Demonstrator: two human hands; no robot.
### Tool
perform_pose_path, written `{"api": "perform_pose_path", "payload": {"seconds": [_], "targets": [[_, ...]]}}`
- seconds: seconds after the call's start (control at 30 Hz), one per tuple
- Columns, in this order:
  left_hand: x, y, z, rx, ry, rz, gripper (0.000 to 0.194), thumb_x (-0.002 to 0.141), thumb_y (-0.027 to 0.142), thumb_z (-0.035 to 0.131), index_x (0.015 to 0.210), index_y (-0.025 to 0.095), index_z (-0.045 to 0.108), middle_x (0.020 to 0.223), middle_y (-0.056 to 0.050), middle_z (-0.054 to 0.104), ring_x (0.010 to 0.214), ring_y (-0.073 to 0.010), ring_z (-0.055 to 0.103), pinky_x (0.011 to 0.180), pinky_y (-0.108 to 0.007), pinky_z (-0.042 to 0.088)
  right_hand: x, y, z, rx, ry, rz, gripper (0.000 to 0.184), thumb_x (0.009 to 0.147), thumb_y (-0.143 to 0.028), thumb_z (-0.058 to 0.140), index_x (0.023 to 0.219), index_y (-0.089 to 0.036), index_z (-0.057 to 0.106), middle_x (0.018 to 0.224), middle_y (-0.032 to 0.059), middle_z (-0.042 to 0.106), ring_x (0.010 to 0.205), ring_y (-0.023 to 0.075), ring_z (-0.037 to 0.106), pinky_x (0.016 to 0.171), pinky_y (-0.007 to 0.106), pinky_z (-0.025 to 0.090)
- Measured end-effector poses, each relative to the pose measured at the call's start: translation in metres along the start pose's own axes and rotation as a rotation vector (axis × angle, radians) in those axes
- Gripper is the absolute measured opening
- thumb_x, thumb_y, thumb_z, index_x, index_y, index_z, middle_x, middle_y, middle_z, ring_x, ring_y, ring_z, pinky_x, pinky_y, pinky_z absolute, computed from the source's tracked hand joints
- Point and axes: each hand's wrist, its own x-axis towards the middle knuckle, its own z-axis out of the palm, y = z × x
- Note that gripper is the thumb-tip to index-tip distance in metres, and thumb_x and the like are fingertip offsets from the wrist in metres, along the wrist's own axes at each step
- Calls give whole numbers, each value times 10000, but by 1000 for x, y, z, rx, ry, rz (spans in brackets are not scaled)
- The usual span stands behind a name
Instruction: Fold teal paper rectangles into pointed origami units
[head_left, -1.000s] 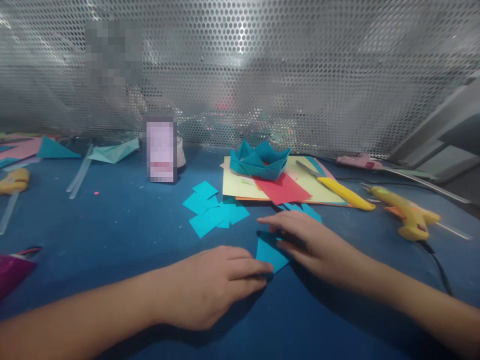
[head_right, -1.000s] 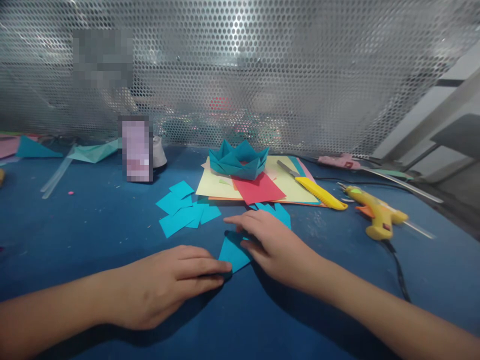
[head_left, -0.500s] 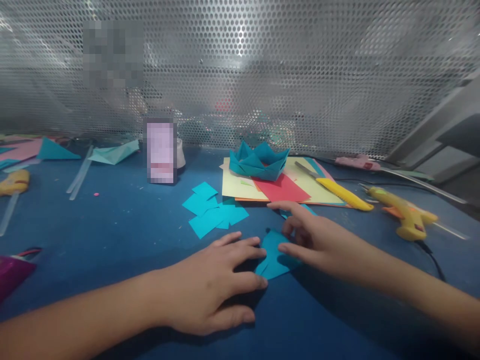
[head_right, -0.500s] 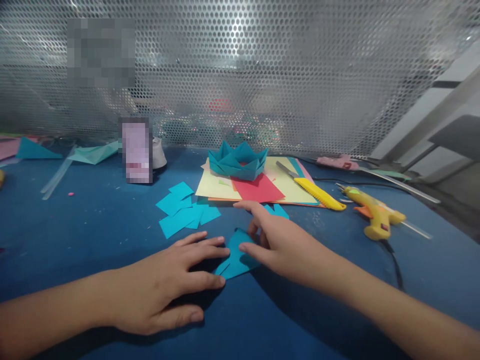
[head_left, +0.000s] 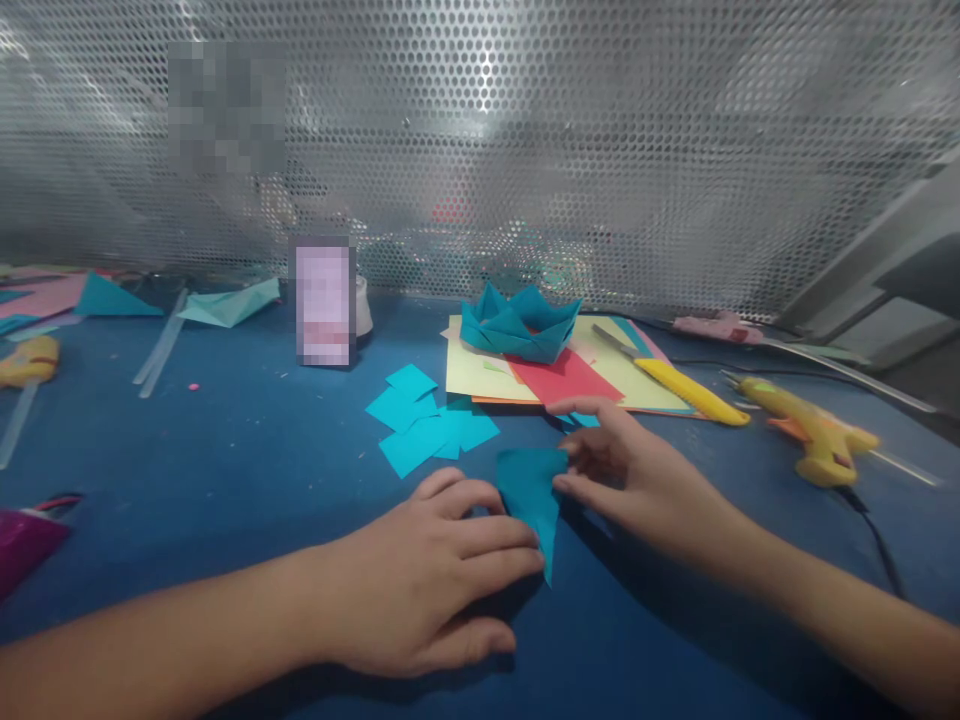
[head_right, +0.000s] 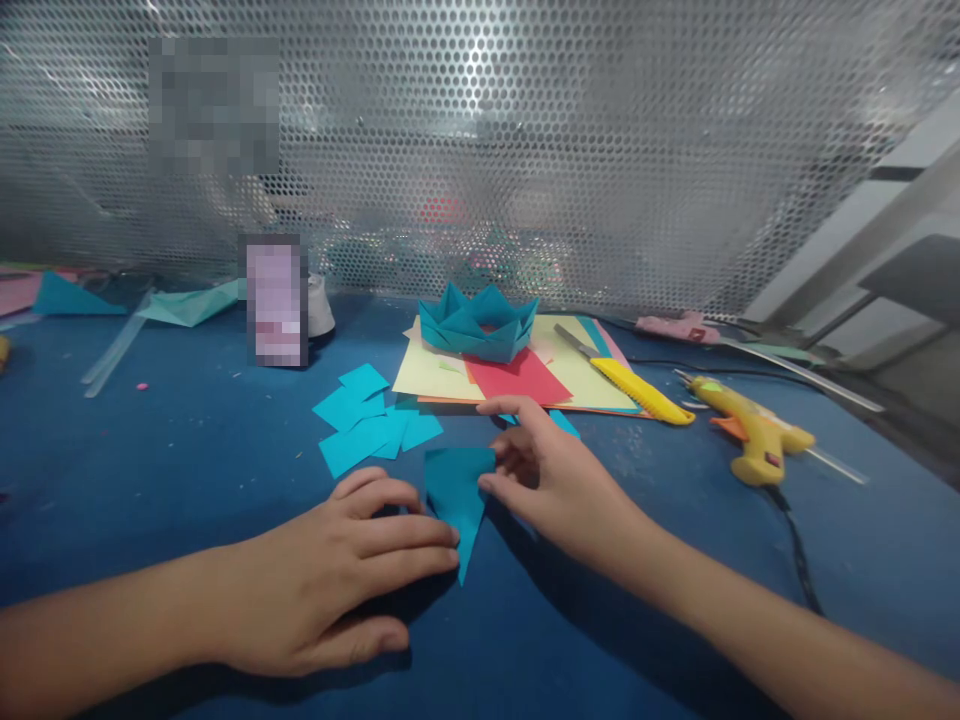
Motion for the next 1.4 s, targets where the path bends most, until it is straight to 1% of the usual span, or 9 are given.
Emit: {"api": "perform_pose_path", "payload": {"seconds": [0.1,0.17,0.33,0.6,0.73,0.87,1.07,1.2,1.4], "targets": [[0,2,0,-8,-20,-10,418,932,381,505,1302,189,473,1297,-69,578,1273,-326,376,1089,-493,229,1,2,5,80,36,4,380,782,-257,590,1116,-239,412,775,-13,557,687,154,601,648,297,510],[1,1,2,-38,-19,-6,431,932,384,509,1311,183,461,1302,-71,569,1322,-323,337,1118,-501,199,1,3,7,154,43,15,374,772,-273,604,1094,-231,418,789,-5,579,701,152,608,655,295,515],[2,1,5,-109,53,-6,422,923,336,533,1287,133,468,1315,-127,524,1293,-264,401,1097,-413,325,2,7,12,239,39,29,368,755,-294,644,1060,-218,453,819,14,602,744,159,621,701,312,526],[2,6,10,-102,64,3,425,908,282,549,1277,85,473,1331,-150,513,1236,-260,452,1056,-401,389,2,4,12,105,19,18,327,778,-289,598,1090,-197,565,753,17,617,676,159,601,628,305,509],[4,7,8,-59,-6,-15,493,913,351,538,1311,70,458,1353,-146,496,1245,-270,435,1073,-396,356,1,4,13,-31,26,-1,324,777,-300,589,1076,-185,631,722,14,630,617,144,578,565,273,489],[5,9,4,-25,-83,-50,558,920,453,500,1365,125,421,1377,-95,482,1222,-280,437,1075,-421,328,1,3,14,-102,37,-39,317,777,-302,578,1059,-186,665,679,5,629,581,137,569,537,259,484],[4,11,5,1,-94,-80,592,903,500,503,1384,168,405,1368,-76,488,1193,-287,439,1053,-427,316,3,5,14,-125,35,-53,225,782,-329,590,935,-193,683,722,28,682,605,162,612,554,284,512],[4,10,7,7,-80,-94,640,895,572,471,1404,194,376,1368,-71,490,1193,-295,439,1050,-447,302,6,5,15,-271,100,-162,156,825,-310,557,836,-199,666,782,35,702,673,169,634,613,294,504],[4,10,9,14,-82,-110,670,883,609,445,1415,211,363,1363,-67,485,1190,-307,441,1037,-470,321,8,6,15,-424,110,-273,115,847,-249,566,842,-195,667,774,22,689,685,150,622,620,265,472]]}}
